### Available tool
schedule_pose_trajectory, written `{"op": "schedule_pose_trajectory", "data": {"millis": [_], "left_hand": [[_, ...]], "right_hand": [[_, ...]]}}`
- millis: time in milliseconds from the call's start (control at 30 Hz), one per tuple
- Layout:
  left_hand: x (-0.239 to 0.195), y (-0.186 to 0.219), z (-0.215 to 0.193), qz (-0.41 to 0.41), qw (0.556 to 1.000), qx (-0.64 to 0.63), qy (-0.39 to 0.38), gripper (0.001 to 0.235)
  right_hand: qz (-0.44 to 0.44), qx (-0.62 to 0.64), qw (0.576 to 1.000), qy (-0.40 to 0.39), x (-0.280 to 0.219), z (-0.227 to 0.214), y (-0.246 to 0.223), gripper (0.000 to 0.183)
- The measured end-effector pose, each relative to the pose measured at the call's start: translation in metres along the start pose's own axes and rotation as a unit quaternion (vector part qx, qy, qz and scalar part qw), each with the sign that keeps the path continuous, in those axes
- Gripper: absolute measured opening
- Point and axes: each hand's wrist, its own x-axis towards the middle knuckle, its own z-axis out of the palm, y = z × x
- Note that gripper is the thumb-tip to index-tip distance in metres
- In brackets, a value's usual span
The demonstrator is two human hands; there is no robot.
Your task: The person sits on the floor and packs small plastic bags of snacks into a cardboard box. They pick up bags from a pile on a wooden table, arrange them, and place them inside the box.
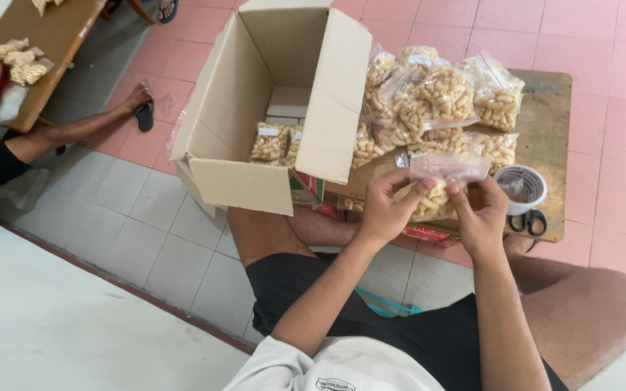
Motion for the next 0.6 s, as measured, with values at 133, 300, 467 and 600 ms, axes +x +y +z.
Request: {"op": "schedule_pose_trajectory", "data": {"millis": [133,300,467,600], "left_hand": [[-0.006,0.002,0.001,0.016,1.0,0.019,-0.005,0.037],[-0.008,0.003,-0.002,0.06,0.995,0.072,0.018,0.028],[-0.006,-0.007,-0.003,0.045,0.997,0.05,0.041,0.025],[-0.011,-0.016,0.003,0.017,0.999,0.022,0.044,0.029]], "right_hand": [[0.03,0.026,0.999,0.031,0.005,0.019,-0.025,0.013],[0.057,0.136,0.985,0.093,0.006,0.028,-0.023,0.01],[0.065,0.154,0.982,0.091,0.006,0.023,-0.008,0.01],[0.056,0.141,0.984,0.093,0.007,0.028,-0.02,0.012]]}}
